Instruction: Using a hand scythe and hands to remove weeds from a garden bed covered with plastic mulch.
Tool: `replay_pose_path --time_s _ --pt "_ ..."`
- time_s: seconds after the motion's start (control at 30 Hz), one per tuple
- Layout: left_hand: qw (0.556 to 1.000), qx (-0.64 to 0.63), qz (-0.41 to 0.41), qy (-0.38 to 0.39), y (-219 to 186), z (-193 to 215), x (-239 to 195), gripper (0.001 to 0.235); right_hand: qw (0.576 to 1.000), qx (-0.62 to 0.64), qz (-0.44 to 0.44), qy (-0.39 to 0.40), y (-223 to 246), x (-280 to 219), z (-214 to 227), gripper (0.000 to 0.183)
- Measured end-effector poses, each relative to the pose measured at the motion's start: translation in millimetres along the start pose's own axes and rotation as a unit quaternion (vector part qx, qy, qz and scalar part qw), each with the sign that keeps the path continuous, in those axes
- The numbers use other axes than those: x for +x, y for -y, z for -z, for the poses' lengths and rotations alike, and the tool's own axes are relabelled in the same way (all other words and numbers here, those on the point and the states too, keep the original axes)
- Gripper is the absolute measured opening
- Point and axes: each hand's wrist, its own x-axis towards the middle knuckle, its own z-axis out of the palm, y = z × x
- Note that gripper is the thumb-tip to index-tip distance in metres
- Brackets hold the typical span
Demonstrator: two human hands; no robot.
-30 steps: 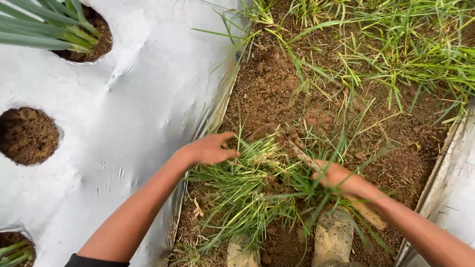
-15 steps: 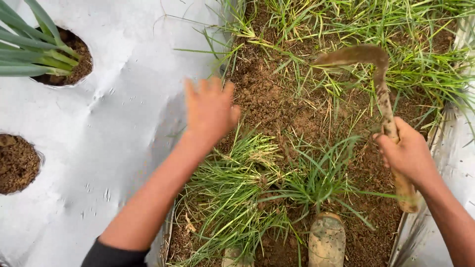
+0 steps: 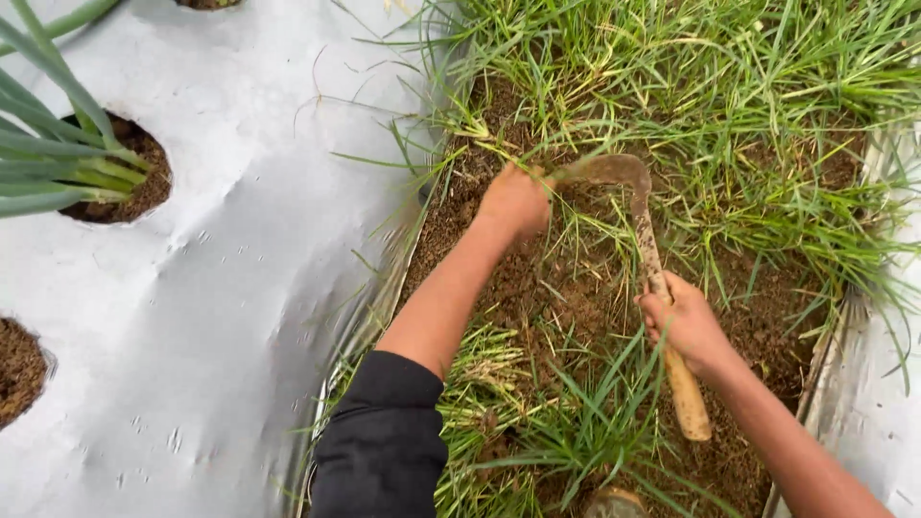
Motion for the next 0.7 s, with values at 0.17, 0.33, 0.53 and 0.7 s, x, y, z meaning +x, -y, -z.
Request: replay_pose_path --time_s 0.17,0.33,0.53,0.7 --pt "0.982 0.171 0.065 0.054 43.6 28.2 9.2 0.057 0.998 0.032 -0.046 0.006 -0.1 21.7 4.8 0.005" --pt "0.959 0.210 0.151 0.120 70.1 37.7 0.8 0.071 0.997 0.058 -0.055 -0.008 4.0 39.3 -1.4 0.005" --pt "0.928 0.303 0.200 0.088 97.1 -25.6 20.0 0.082 0.997 0.063 -0.029 -0.039 37.5 55.0 -29.9 0.004" --pt "0.926 0.293 0.173 -0.164 123.3 -115.6 22.7 0.020 0.999 0.041 0.000 -0.020 30.2 73.9 -45.6 0.003"
